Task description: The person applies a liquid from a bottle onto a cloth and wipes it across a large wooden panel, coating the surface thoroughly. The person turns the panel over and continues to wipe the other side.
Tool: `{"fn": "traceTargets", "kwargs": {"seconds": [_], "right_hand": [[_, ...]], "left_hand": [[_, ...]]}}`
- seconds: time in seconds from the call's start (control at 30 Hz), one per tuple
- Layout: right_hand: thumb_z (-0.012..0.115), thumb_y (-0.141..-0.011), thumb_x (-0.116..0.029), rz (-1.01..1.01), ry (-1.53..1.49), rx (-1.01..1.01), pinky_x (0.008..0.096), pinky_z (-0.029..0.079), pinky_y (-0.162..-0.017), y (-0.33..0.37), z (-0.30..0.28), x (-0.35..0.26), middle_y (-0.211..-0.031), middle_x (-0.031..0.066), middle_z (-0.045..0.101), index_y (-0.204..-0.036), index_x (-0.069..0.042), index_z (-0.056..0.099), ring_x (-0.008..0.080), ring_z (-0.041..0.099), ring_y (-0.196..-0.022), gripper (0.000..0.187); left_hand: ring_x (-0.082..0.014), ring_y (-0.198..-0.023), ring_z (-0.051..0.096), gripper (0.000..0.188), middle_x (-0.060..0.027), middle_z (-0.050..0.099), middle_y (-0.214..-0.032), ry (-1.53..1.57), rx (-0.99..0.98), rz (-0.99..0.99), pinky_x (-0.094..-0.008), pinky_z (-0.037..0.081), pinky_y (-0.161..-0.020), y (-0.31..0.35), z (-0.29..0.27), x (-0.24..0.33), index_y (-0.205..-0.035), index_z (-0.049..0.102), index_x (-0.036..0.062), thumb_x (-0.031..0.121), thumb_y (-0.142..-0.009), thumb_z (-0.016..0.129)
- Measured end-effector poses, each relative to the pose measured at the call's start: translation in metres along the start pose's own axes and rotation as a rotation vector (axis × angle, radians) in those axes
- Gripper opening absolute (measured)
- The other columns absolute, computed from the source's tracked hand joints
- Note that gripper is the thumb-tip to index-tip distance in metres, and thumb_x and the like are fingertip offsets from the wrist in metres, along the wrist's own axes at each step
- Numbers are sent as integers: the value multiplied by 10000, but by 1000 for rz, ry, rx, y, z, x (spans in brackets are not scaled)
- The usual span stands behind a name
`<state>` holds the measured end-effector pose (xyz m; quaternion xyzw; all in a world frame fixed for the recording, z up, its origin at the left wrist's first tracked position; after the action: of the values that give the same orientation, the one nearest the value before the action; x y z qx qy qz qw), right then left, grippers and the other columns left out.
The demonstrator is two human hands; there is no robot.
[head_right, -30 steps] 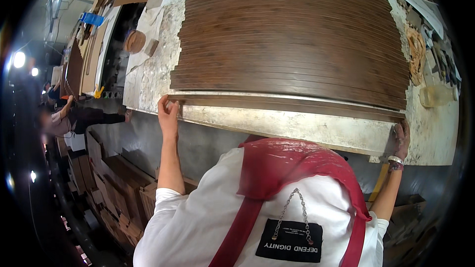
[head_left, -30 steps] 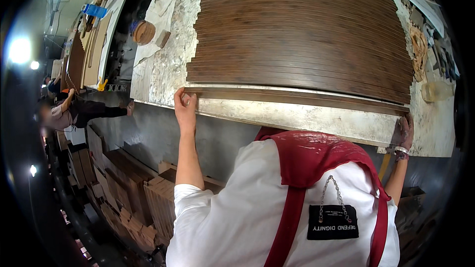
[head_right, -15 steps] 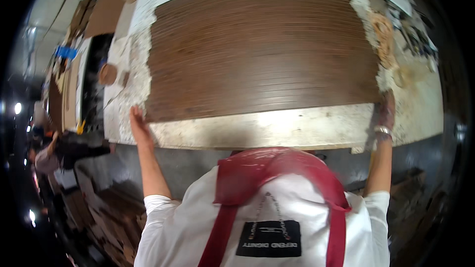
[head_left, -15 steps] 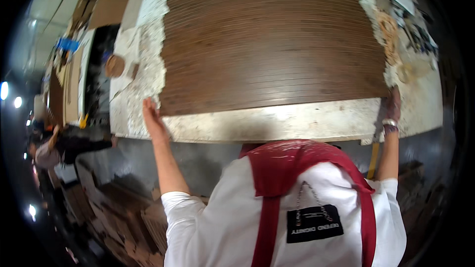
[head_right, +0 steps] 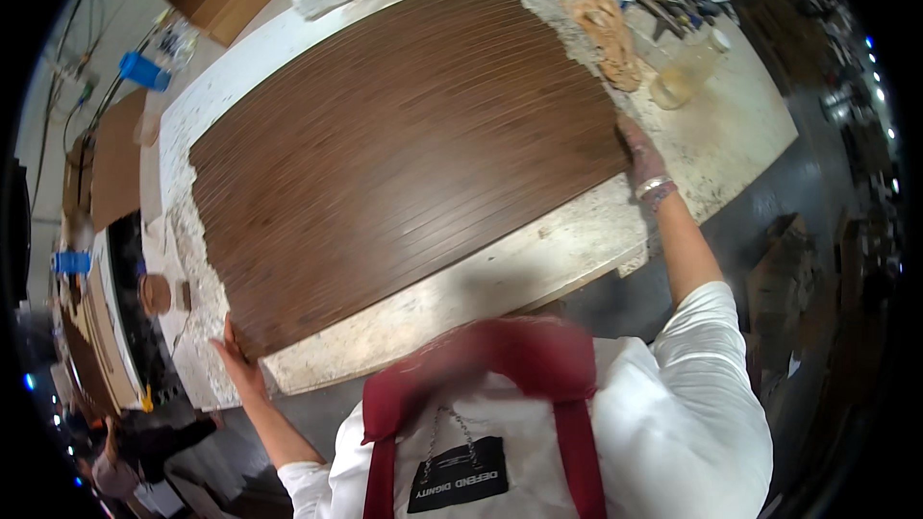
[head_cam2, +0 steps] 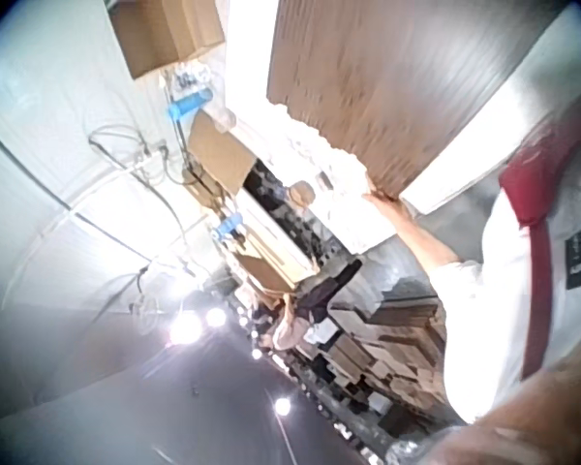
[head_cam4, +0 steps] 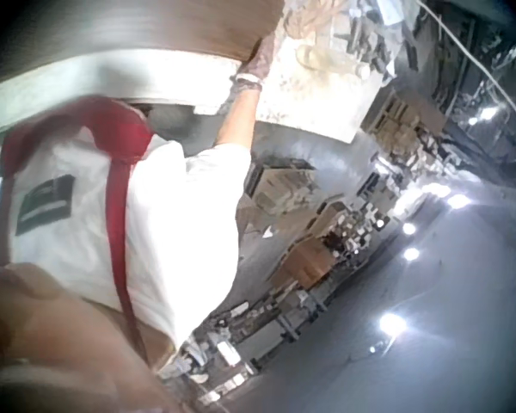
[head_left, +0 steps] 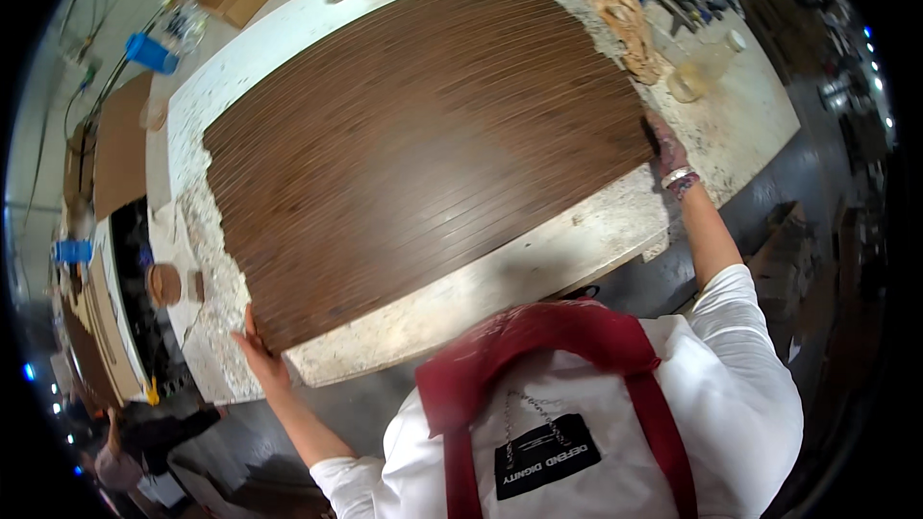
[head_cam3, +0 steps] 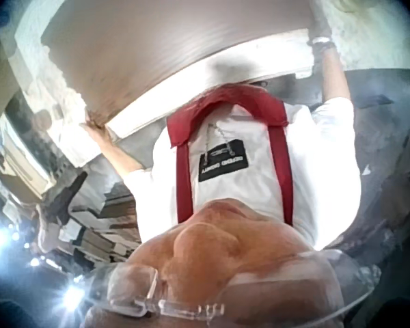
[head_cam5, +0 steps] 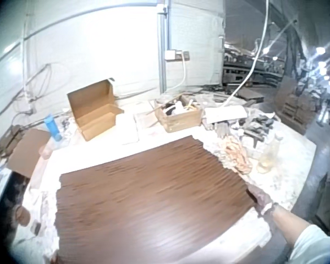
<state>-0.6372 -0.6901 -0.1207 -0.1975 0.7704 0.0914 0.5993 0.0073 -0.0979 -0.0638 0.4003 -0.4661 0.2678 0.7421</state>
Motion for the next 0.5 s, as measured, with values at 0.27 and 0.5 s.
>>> {"fn": "traceTargets", "kwargs": {"seconds": [0.27, 0.5], "right_hand": [[467, -966, -369, 366, -91, 28, 331, 166, -1197, -23, 36, -83, -1538, 124, 363, -1473, 4, 359, 230, 289, -1440, 639], [358, -1035, -310, 225, -120, -83, 320, 165, -1201, -56, 47, -59, -1576, 107, 295, -1503, -23, 305, 221, 284, -1445, 551]], "left_hand": [[-227, -1468, 195, 778, -83, 264, -1587, -227, -52, 2, -381, 94, -1190, 3, -3, 16, -1521, 306, 78, 644, -997, 195], [-231, -1485, 154, 788, -104, 193, -1611, -372, -81, -102, -356, 80, -1193, -35, 32, 34, -1539, 258, 81, 648, -993, 231]]}}
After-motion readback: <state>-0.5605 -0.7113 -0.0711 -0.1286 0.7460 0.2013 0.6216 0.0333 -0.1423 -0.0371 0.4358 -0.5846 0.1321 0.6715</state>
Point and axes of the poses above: each hand's wrist, its own y-axis away from the middle knuckle, its own z-axis out of the palm, x = y × z, the point moved 4 cm from there along -y, towards the middle knuckle
